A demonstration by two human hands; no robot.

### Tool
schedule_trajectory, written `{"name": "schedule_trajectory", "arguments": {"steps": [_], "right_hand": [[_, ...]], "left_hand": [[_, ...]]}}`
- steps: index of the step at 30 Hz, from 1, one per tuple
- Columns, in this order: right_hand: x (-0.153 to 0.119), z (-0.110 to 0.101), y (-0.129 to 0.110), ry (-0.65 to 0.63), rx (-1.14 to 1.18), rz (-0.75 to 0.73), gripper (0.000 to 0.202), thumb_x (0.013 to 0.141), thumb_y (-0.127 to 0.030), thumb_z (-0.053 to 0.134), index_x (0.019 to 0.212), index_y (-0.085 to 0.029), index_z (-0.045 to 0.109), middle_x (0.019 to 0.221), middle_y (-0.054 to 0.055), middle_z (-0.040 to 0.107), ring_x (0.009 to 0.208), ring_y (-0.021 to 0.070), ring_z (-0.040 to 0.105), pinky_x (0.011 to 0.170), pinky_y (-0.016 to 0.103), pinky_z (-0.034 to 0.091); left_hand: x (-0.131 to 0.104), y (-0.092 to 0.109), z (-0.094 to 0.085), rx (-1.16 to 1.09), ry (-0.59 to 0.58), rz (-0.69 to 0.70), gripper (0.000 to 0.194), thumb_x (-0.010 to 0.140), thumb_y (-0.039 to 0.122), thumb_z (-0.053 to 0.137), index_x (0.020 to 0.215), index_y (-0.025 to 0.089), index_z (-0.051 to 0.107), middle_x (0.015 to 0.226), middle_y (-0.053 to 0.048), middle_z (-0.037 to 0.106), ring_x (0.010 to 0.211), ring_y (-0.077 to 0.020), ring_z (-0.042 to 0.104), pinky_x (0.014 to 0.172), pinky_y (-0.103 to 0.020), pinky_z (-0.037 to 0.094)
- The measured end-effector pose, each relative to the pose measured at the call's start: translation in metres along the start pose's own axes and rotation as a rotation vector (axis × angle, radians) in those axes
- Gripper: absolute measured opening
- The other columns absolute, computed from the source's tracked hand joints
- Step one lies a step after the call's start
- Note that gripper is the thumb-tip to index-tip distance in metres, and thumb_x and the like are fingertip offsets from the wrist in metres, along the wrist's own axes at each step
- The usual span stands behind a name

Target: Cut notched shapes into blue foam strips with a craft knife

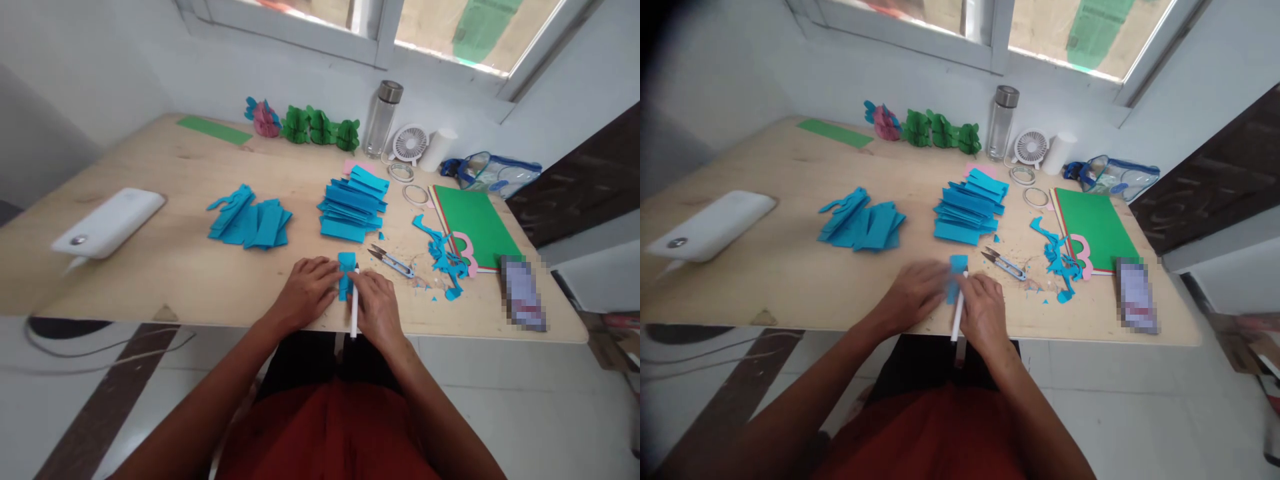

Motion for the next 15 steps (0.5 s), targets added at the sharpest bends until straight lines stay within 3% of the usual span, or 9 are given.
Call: {"name": "schedule_trajectory", "arguments": {"steps": [7, 15], "right_hand": [[0.0011, 0.0002, -0.0013, -0.015, -0.023, -0.002, 0.051, 0.088, -0.013, 0.054, 0.137, -0.025, 0.057, 0.119, 0.009, 0.07, 0.118, 0.0285, 0.053, 0.094, 0.042, 0.042], [0.0018, 0.0004, -0.0093, -0.015, -0.033, 0.049, 0.047, 0.089, -0.012, 0.054, 0.135, -0.022, 0.058, 0.116, 0.01, 0.07, 0.118, 0.0297, 0.052, 0.093, 0.042, 0.039]], "left_hand": [[-0.0012, -0.0032, 0.0018, -0.043, 0.037, 0.009, 0.038, 0.094, 0.026, 0.047, 0.128, 0.021, 0.063, 0.137, -0.01, 0.062, 0.128, -0.0287, 0.051, 0.107, -0.051, 0.036], [-0.0001, -0.0014, -0.0014, -0.056, 0.024, -0.009, 0.034, 0.093, 0.022, 0.046, 0.119, 0.021, 0.068, 0.136, -0.009, 0.063, 0.128, -0.029, 0.051, 0.108, -0.052, 0.036]]}}
Point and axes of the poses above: each hand's wrist, its own x-axis towards the middle knuckle, its own z-axis out of the palm, y = z × x, the point moved 3 cm from there along x, towards the middle knuckle
